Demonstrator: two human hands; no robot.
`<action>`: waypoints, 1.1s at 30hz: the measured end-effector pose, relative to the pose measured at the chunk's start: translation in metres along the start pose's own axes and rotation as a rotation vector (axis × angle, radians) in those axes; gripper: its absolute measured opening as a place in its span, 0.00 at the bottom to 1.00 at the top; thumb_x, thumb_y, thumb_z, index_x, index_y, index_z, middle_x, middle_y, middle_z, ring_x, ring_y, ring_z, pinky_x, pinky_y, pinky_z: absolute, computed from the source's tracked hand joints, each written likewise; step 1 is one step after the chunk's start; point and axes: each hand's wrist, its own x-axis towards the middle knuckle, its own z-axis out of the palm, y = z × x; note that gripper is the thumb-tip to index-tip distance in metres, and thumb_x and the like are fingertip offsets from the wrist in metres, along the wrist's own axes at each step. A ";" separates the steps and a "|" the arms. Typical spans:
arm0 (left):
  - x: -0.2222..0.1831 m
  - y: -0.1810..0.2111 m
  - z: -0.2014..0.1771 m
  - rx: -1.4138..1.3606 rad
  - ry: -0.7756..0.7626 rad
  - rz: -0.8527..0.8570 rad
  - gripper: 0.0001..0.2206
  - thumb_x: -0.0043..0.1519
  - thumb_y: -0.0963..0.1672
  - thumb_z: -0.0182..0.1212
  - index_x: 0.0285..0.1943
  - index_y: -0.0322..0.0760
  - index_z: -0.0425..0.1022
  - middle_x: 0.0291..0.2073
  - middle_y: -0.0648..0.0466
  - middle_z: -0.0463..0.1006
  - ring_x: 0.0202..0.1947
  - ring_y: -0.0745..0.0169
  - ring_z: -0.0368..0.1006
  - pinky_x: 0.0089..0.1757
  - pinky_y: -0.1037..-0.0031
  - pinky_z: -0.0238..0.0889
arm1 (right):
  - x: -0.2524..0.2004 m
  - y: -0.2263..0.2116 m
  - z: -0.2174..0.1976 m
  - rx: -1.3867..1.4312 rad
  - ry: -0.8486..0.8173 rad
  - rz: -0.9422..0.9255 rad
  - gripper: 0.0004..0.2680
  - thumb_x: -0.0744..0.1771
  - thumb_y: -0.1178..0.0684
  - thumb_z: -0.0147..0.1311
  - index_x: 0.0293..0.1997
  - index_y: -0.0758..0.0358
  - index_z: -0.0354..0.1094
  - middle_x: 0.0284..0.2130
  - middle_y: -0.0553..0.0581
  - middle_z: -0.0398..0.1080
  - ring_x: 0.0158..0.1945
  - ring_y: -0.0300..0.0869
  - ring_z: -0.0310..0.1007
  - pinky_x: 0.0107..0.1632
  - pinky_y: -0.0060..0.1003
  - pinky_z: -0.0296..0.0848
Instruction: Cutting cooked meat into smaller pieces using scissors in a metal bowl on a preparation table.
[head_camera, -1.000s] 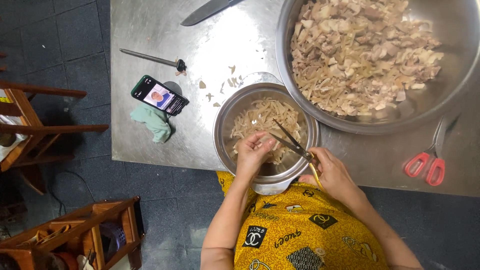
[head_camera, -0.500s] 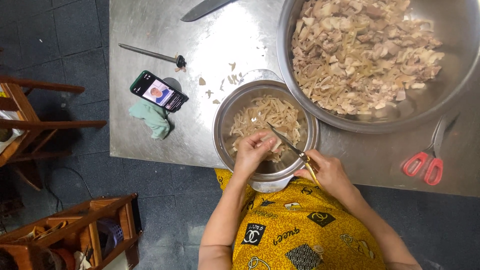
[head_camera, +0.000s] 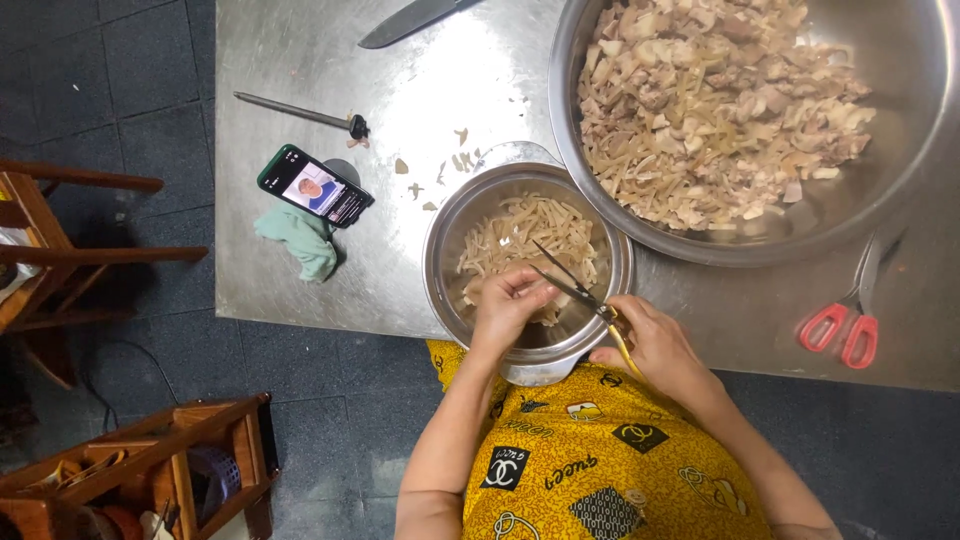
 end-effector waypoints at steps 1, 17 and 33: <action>0.000 -0.001 0.000 0.018 -0.015 0.001 0.13 0.51 0.38 0.77 0.44 0.31 0.82 0.32 0.52 0.84 0.36 0.67 0.81 0.39 0.78 0.77 | 0.000 -0.003 0.000 -0.002 0.010 -0.006 0.27 0.58 0.31 0.63 0.55 0.57 0.62 0.28 0.59 0.69 0.28 0.49 0.71 0.32 0.41 0.70; -0.006 0.028 0.001 -0.109 0.071 0.011 0.18 0.51 0.35 0.75 0.49 0.20 0.77 0.29 0.55 0.70 0.31 0.54 0.82 0.36 0.67 0.82 | -0.002 0.020 0.011 0.001 0.015 0.064 0.26 0.58 0.39 0.69 0.57 0.55 0.62 0.31 0.58 0.72 0.27 0.45 0.70 0.32 0.35 0.71; 0.001 0.002 -0.021 0.113 -0.160 -0.079 0.12 0.54 0.35 0.72 0.46 0.25 0.81 0.26 0.43 0.83 0.27 0.61 0.81 0.33 0.78 0.75 | -0.005 0.002 0.015 -0.173 0.095 -0.049 0.28 0.57 0.26 0.61 0.51 0.55 0.65 0.29 0.55 0.68 0.30 0.48 0.73 0.31 0.39 0.73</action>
